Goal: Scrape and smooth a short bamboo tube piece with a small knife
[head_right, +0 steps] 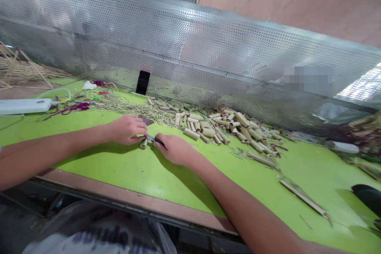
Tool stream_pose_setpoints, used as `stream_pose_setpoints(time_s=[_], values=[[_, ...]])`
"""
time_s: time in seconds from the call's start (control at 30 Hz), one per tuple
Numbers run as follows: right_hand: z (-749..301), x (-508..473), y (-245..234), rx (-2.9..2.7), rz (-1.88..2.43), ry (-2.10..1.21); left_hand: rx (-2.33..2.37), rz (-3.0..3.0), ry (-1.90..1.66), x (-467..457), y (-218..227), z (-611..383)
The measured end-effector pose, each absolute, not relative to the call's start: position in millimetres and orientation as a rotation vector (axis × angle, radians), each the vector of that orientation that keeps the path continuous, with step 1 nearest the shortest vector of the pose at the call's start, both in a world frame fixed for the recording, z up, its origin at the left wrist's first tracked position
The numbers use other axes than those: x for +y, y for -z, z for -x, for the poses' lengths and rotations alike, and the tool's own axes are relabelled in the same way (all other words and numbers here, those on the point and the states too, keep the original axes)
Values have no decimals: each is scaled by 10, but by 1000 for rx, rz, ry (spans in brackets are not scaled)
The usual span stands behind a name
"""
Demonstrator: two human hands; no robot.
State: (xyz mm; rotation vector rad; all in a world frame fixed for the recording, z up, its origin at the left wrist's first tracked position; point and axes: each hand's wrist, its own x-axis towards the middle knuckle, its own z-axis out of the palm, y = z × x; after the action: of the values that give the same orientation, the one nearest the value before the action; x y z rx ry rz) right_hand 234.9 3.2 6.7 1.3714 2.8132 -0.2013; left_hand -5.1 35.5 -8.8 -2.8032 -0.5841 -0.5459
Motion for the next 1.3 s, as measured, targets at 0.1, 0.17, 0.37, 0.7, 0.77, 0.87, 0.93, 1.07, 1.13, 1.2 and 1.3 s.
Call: stream_pose_setpoints(time_s=[0.1, 0.17, 0.37, 0.7, 0.77, 0.87, 0.93, 1.07, 1.13, 1.2, 1.3], values=[[-2357, 37, -60, 2827, -1357, 206, -584, 2792, 529, 349, 90, 26], [-2362, 41, -53, 2830, -1353, 208, -587, 2796, 535, 355, 99, 13], [-2370, 60, -37, 2811, -1365, 168, -572, 2796, 546, 341, 96, -16], [-2392, 74, -28, 2812, -1368, 209, -1030, 2650, 861, 457, -132, 202], [-2393, 76, -28, 2804, -1375, 205, -1151, 2619, 765, 527, -115, 275], [-2392, 74, -32, 2793, -1382, 209, -1221, 2641, 696, 578, -59, 319], [-2388, 68, -38, 2792, -1383, 218, -1240, 2668, 705, 570, -23, 297], [-2369, 50, -56, 2799, -1390, 231, -1169, 2714, 617, 520, 32, 202], [-2358, 42, -62, 2795, -1399, 240, -1108, 2721, 546, 508, 51, 169], [-2352, 38, -65, 2791, -1401, 247, -1089, 2719, 509, 501, 57, 157], [-2351, 37, -67, 2795, -1393, 235, -1126, 2766, 544, 469, 34, 160]])
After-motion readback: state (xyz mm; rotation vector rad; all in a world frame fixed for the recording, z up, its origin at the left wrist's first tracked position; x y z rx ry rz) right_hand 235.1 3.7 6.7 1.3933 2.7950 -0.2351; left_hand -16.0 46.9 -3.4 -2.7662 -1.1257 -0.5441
